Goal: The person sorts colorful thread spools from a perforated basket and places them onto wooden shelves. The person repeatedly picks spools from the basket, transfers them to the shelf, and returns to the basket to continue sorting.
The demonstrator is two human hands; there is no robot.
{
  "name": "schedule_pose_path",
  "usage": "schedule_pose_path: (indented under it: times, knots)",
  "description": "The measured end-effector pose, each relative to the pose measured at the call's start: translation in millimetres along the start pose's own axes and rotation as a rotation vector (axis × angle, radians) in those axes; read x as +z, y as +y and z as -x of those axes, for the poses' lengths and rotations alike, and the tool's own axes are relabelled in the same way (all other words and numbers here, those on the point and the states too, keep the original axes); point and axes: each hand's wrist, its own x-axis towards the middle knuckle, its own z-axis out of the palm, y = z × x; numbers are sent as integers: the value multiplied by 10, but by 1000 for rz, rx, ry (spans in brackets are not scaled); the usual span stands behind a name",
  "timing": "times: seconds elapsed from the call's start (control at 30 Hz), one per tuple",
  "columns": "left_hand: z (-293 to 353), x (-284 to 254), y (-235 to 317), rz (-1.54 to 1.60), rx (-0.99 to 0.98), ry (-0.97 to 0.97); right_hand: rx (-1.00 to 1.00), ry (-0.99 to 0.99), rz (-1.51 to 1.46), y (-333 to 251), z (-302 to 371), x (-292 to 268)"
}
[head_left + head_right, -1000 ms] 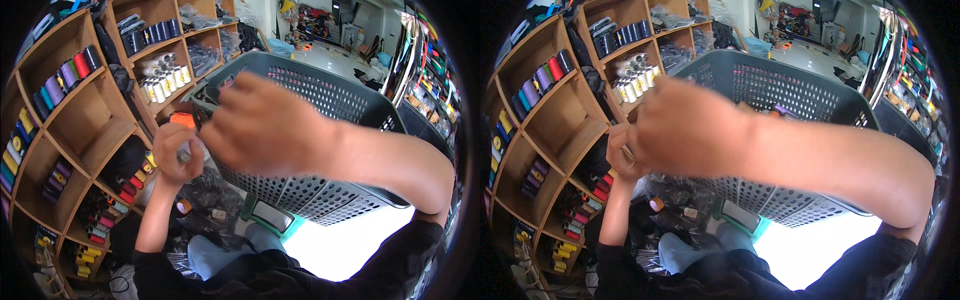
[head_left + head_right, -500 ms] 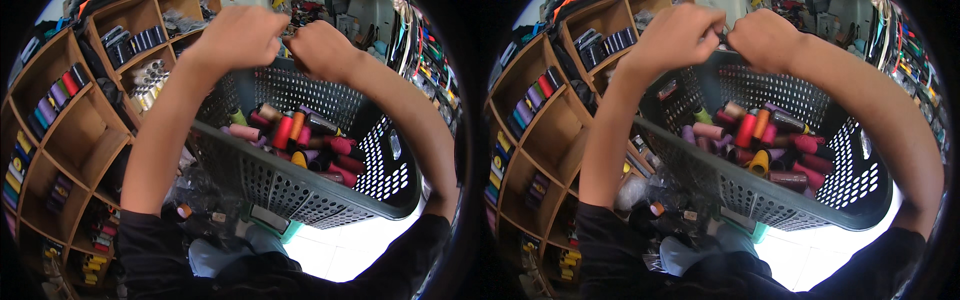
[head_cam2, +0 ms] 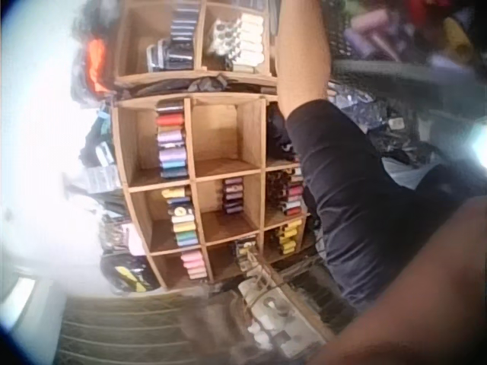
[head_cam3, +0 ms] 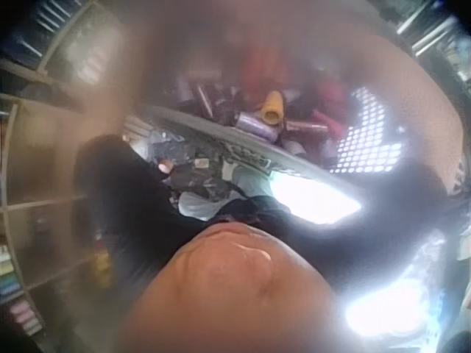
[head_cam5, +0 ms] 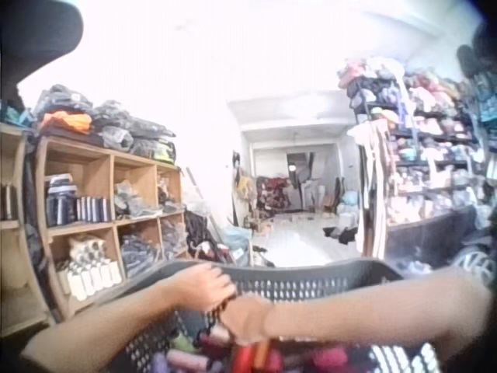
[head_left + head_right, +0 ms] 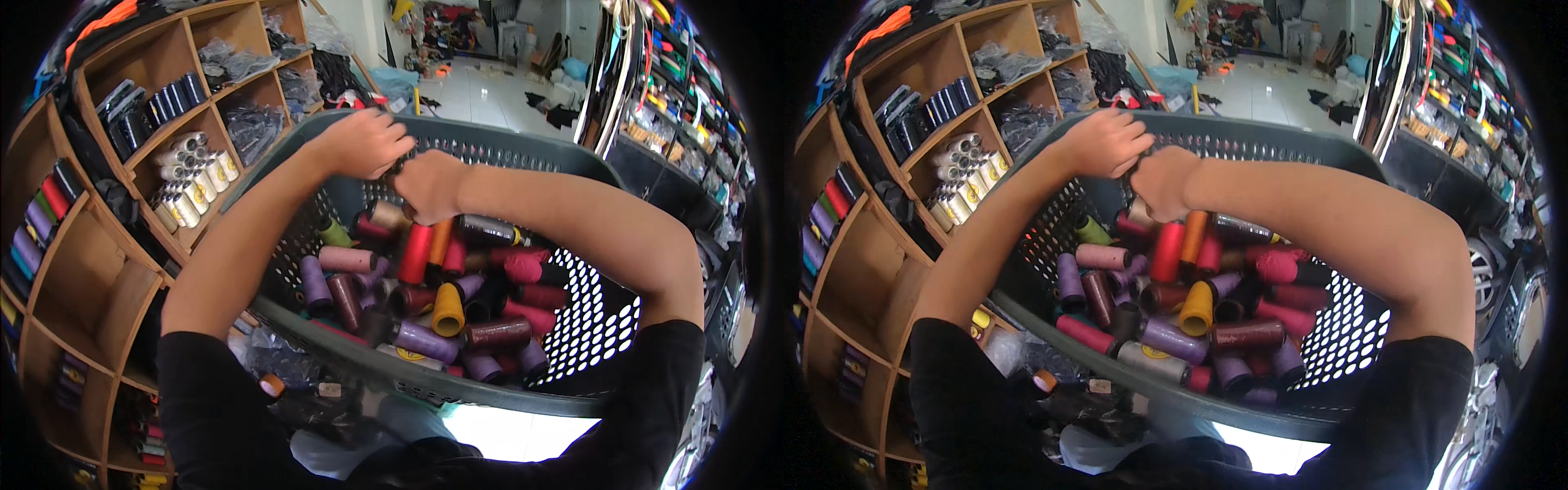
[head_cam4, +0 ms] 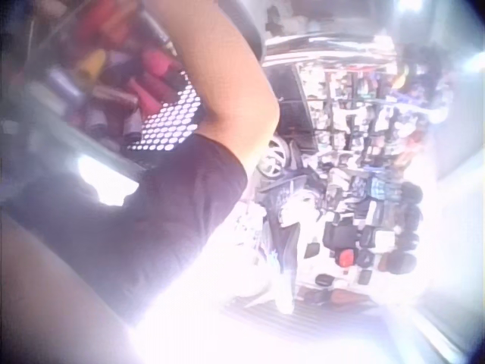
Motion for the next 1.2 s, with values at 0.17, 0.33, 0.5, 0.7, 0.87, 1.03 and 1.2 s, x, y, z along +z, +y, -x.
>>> schedule_pose_path:
  times: [0.17, 0.33, 0.5, 0.7, 0.87, 1.03, 1.2]
  knots:
    - [232, 177, 255, 197, -324, -407, 139, -3, -281, -36, 30, 897]
    - [-33, 92, 456, 264, -354, -429, 92, -35, -105, -55, 143, 1158]
    - [-46, -15, 557, 261, -381, -737, 91, 58, -71, -311, 101, 964]
    - [193, -23, 580, 318, -420, -877, -416, 234, 130, -580, 99, 1007]
    - [94, -128, 547, 342, -442, -959, -365, 121, 100, -617, 63, 1179]
    - [-73, -177, 372, 265, -473, -845, -304, 63, -62, -445, 152, 987]
    - [-70, -94, 460, 327, -435, -872, -174, 49, -397, -402, 136, 993]
